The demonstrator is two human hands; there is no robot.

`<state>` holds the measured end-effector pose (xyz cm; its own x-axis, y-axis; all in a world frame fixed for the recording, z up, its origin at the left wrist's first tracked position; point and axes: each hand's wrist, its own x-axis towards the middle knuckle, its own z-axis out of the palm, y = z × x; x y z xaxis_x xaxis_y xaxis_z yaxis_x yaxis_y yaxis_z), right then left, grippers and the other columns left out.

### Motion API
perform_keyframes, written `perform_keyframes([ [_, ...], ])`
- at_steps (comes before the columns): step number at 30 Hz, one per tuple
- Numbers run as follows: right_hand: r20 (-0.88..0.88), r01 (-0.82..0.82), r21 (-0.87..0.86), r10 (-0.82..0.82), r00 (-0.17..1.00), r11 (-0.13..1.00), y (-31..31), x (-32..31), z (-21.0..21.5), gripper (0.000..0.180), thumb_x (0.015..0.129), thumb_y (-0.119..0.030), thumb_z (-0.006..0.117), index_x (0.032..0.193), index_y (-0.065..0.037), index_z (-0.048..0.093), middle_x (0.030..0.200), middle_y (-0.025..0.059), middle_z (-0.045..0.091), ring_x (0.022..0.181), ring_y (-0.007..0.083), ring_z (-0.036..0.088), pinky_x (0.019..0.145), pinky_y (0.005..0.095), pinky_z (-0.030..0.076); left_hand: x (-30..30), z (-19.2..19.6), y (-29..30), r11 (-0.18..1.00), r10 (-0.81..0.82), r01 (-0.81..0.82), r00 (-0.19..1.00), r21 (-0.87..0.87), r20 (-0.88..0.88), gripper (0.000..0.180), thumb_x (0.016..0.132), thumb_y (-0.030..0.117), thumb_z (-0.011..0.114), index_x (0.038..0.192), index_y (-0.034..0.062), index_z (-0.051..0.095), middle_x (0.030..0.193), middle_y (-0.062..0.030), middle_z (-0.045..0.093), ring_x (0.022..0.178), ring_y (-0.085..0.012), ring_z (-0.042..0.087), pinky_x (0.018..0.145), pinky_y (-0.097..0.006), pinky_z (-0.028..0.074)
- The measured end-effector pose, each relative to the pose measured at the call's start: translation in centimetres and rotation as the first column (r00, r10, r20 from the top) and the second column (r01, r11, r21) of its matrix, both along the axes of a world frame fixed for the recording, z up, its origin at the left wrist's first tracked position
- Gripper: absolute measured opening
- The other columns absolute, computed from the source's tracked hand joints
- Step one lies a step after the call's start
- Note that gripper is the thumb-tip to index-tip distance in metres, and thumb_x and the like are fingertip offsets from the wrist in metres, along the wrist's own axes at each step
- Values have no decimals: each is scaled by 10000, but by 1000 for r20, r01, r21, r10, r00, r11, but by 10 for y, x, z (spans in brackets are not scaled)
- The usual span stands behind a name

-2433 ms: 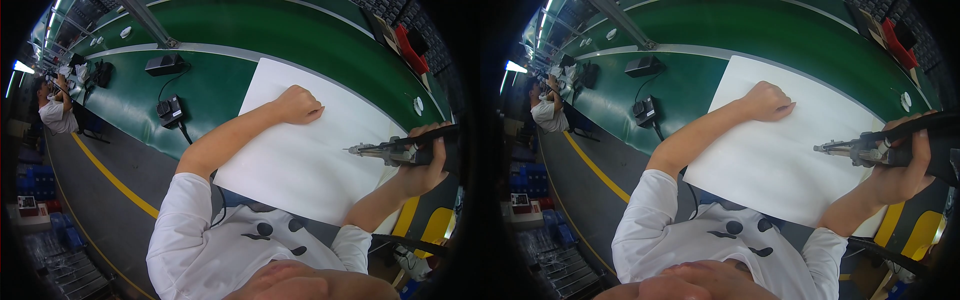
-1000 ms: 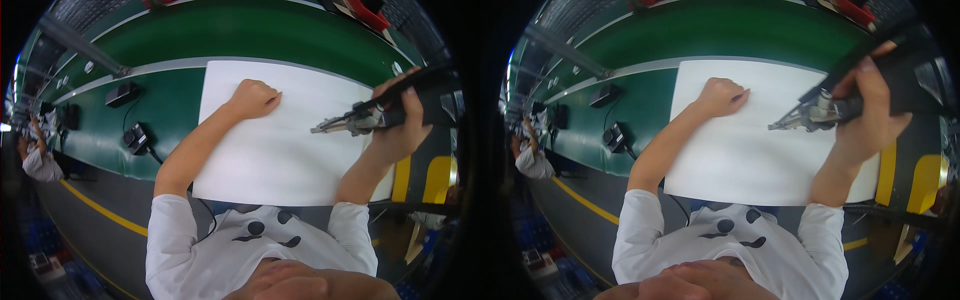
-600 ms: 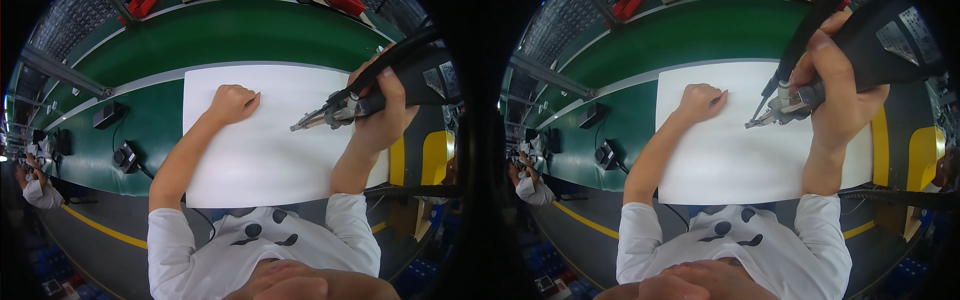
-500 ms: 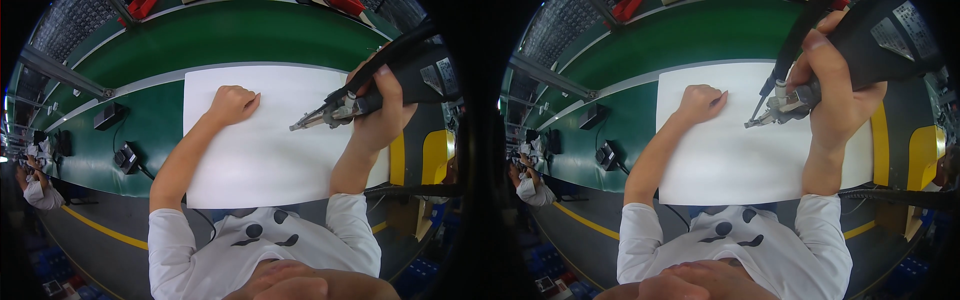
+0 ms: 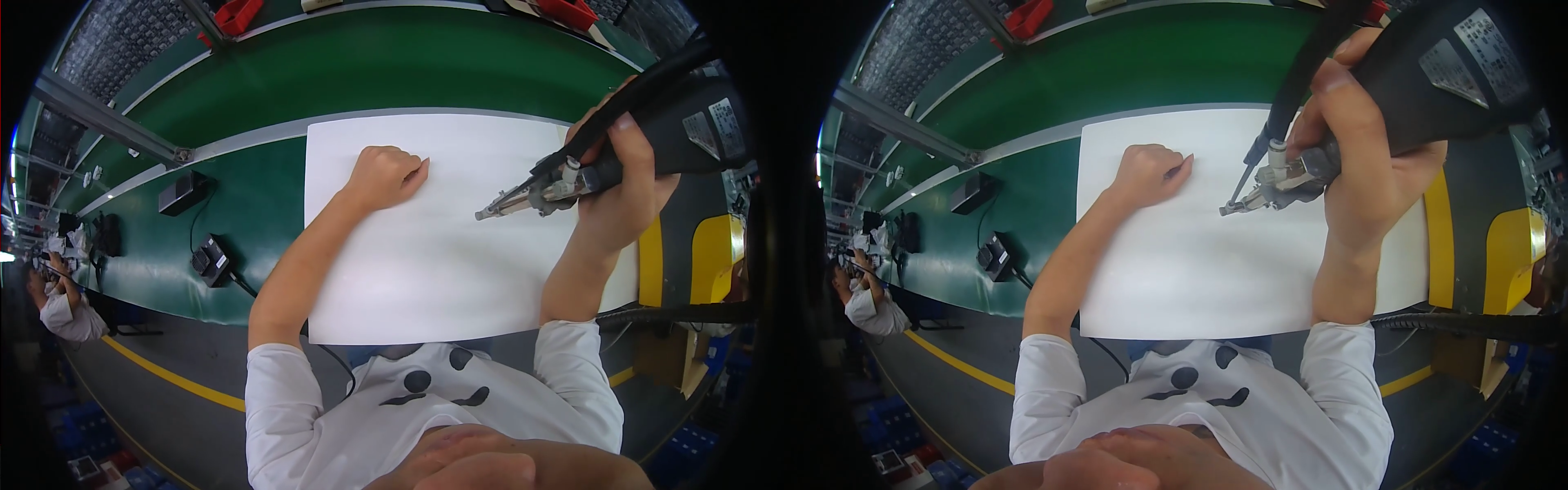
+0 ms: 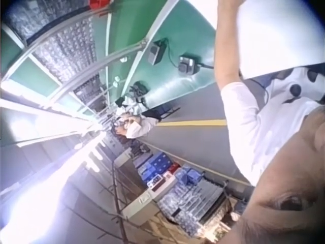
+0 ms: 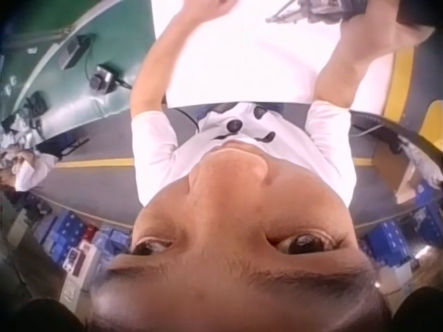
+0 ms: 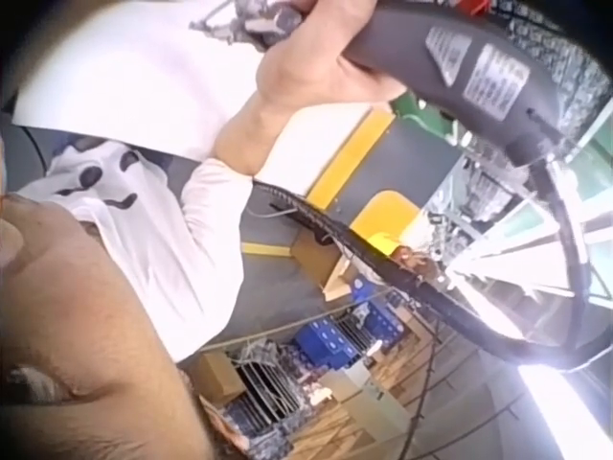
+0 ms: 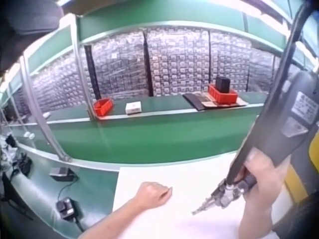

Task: The person solders wires and small components onto a circular LED board using a soldering iron.

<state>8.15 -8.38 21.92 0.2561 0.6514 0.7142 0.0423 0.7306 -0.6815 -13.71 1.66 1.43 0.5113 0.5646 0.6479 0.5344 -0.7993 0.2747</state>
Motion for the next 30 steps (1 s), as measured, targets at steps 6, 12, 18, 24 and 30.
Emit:
perform_keyframes([
  [6, -84, -40, 51, 44, 995, 998, 3, -1, 1, 174, 867, -93, 720, 1015, -19, 670, 635, 67, 625, 469, 141, 610, 480, 242, 490, 2, 1, -1, 1000, 8, -8, 1000, 8, -24, 336, 853, 127, 714, 546, 84, 585, 516, -77, 577, 479, -269, 568, 468, -388, 445],
  [12, -49, 13, 26, -12, 999, 1000, -1, -3, -1, 175, 866, -101, 729, 1007, -22, 662, 685, 59, 627, 480, 131, 617, 485, 240, 493, 0, -1, -4, 1000, 11, -12, 1000, -12, -26, 341, 852, 120, 717, 544, 84, 577, 508, -76, 569, 471, -270, 559, 465, -386, 442],
  [18, -50, 15, 29, -13, 999, 999, -1, -4, 0, 183, 871, -108, 731, 1015, -20, 660, 686, 55, 624, 489, 126, 619, 485, 235, 487, -1, 0, -2, 1000, 5, -5, 1000, 9, -14, 346, 855, 114, 713, 542, 82, 569, 507, -75, 565, 470, -273, 554, 465, -385, 440],
  [24, -65, 15, 16, -14, 998, 1000, -1, -4, 1, 183, 874, -102, 727, 1020, -16, 657, 694, 55, 626, 482, 127, 612, 488, 230, 485, 1, 1, -2, 1000, -2, 2, 1000, 10, 5, 353, 856, 117, 713, 540, 80, 561, 508, -76, 564, 469, -276, 551, 462, -389, 435],
  [30, -58, 19, 4, -18, 998, 1000, -1, -4, 1, 177, 881, -97, 718, 1024, -15, 654, 692, 56, 622, 484, 125, 611, 488, 230, 480, 0, 0, -2, 1000, 7, -7, 1000, -1, -14, 355, 854, 120, 716, 538, 80, 559, 509, -75, 565, 467, -275, 550, 459, -392, 433],
])
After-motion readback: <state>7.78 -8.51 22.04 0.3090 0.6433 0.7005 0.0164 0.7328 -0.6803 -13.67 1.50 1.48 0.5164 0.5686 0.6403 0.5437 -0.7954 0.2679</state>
